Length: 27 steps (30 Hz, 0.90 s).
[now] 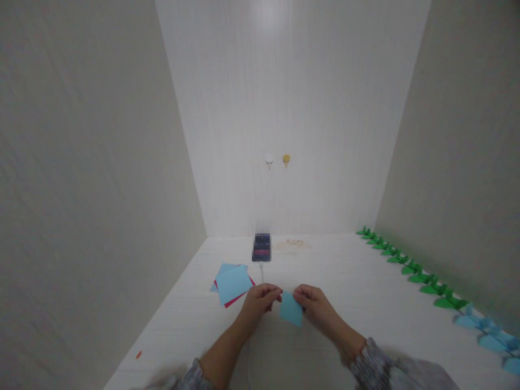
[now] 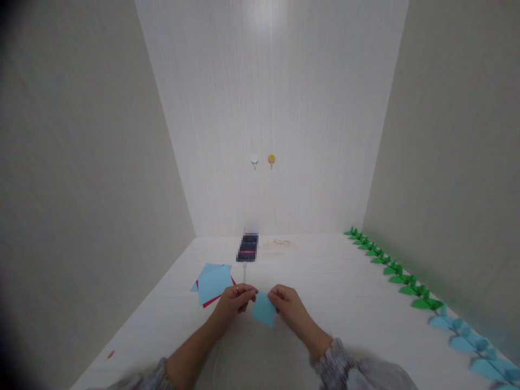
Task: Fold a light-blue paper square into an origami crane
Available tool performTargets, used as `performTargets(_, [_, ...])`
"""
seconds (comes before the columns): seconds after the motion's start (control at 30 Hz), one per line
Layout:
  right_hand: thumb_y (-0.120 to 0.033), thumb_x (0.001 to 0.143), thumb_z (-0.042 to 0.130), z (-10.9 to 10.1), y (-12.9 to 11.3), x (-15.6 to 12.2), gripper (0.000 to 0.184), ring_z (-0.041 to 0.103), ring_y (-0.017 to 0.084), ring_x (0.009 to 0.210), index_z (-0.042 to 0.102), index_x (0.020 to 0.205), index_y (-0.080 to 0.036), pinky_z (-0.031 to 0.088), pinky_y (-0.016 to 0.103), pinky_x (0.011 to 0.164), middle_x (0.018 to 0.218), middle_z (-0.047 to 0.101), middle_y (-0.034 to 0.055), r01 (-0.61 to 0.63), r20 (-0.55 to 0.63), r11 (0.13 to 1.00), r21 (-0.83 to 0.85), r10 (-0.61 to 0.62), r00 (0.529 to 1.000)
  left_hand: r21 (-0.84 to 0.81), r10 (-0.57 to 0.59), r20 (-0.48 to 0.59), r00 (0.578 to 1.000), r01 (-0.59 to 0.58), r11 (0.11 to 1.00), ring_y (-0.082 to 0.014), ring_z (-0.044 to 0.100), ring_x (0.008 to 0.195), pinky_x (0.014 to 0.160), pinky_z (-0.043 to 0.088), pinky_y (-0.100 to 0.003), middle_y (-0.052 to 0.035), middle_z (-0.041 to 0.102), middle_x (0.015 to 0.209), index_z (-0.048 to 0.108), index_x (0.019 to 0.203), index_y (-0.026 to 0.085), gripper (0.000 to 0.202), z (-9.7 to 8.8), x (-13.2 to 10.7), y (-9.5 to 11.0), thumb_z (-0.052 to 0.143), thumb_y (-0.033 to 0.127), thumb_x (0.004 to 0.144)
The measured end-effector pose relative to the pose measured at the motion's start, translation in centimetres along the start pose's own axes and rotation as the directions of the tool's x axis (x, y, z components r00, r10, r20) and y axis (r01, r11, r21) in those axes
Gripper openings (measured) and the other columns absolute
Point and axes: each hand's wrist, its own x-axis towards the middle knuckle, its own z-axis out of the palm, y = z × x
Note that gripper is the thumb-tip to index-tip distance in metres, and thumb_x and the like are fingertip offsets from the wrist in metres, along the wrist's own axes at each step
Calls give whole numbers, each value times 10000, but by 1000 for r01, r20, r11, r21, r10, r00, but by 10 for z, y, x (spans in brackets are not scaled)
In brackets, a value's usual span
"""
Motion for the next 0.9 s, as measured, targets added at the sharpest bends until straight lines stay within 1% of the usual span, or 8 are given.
performTargets(0.1, [-392,659,507,2,2,0,280,318,62,415,460,542,-142,240,194,412,450,361,-54,-16,1,1000,10,16,1000,-16,14,43,999,-14,1000,-39,329,407,405,231,-184,-4,537,554,603,749,111,315,2,-3,0,541,389,614])
performTargets(0.27, [-419,642,516,5,2,0,305,313,61,421,468,541,-135,241,193,409,448,360,-51,-33,5,999,41,33,999,-24,18,66,998,-17,1000,-41,345,413,411,247,-181,10,509,525,600,776,107,312,3,-4,-1,538,374,626])
performTargets(0.43, [-441,618,527,8,1,-1,319,308,61,407,459,528,-142,238,192,395,438,352,-55,-64,-1,997,50,64,998,8,10,48,999,-10,1000,-46,366,403,409,265,-178,28,470,476,593,719,100,200,0,0,-9,528,260,617])
performTargets(0.53, [-426,645,507,10,0,-2,303,315,63,409,473,541,-144,247,192,399,444,363,-55,-42,10,999,-25,43,999,47,9,49,999,-12,999,-50,386,415,430,296,-180,30,479,480,588,683,102,147,0,3,-14,513,178,582])
performTargets(0.63, [-403,688,469,12,-3,-3,292,340,71,420,502,566,-140,263,194,410,450,389,-48,-4,29,987,-163,8,1000,30,-8,65,998,7,1000,-54,379,411,426,293,-181,34,473,470,582,697,106,167,1,3,-17,468,180,600])
performTargets(0.73, [-379,734,423,13,-12,-7,285,393,86,464,530,627,-137,309,202,443,493,441,-28,74,43,957,-282,-64,997,38,10,18,1000,-11,999,-59,372,422,428,285,-183,35,462,468,566,649,105,156,1,3,-17,449,200,612])
performTargets(0.83, [-351,744,429,16,-25,-15,265,484,126,668,516,904,-158,382,233,591,762,537,33,260,117,909,-325,-235,965,122,21,-57,998,-14,992,-64,360,430,427,273,-186,36,438,453,541,562,107,157,0,5,-20,452,228,610])
performTargets(0.9, [-348,696,500,20,-32,-21,365,487,146,770,460,1016,-178,390,258,673,906,516,55,363,175,869,-335,-321,931,193,18,-81,997,-2,981,-64,342,426,420,258,-186,42,409,434,530,529,111,168,-1,6,-23,454,239,608])
